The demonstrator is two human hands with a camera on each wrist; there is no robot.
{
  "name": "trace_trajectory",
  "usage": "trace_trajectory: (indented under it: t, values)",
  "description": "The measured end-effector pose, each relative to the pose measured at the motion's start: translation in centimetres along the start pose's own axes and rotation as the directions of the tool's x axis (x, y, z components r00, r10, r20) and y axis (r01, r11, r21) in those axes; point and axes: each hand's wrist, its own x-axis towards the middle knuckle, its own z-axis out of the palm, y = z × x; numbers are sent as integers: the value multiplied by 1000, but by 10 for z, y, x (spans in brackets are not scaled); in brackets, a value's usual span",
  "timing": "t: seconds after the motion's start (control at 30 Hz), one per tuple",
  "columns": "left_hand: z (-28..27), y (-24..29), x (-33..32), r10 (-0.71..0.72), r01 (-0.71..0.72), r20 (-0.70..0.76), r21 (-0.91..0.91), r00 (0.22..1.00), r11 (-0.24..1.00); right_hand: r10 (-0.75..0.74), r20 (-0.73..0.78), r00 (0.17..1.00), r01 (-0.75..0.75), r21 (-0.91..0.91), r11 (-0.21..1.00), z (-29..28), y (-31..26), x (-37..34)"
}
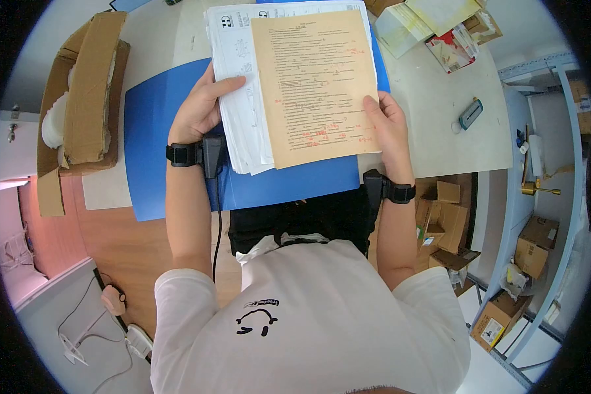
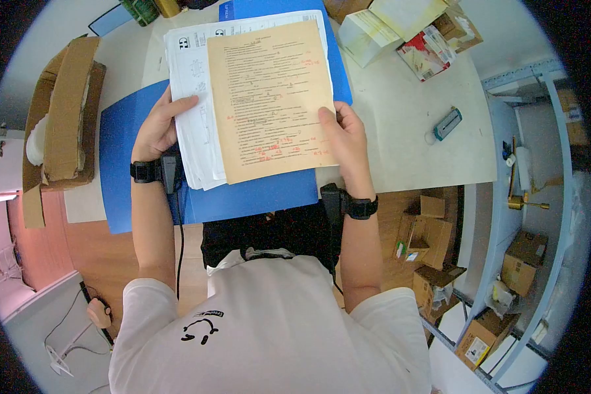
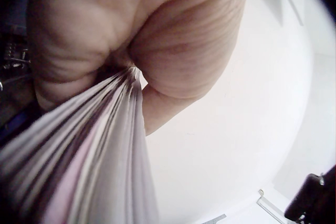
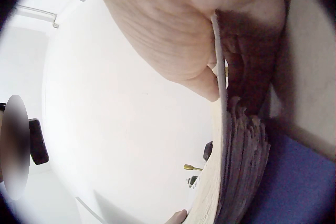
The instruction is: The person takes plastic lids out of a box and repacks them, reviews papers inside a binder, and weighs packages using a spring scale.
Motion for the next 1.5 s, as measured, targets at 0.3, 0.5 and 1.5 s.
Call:
trace_trajectory:
  t: [0.3,0.5,1.5]
  values:
    - [3,2,-2,-1,2,-14,19,1000,1000,-4,13,1000,4,25,1000,-2,4,2]
    - [-1,3,1,14,-15,15,39,1000,999,12,4,1000,-13,102,995,-2,-1,1]
    - [-39,9,-100,-4,-6,-259,-36,966,999,-48,87,995,57,-107,993,-12,0,36]
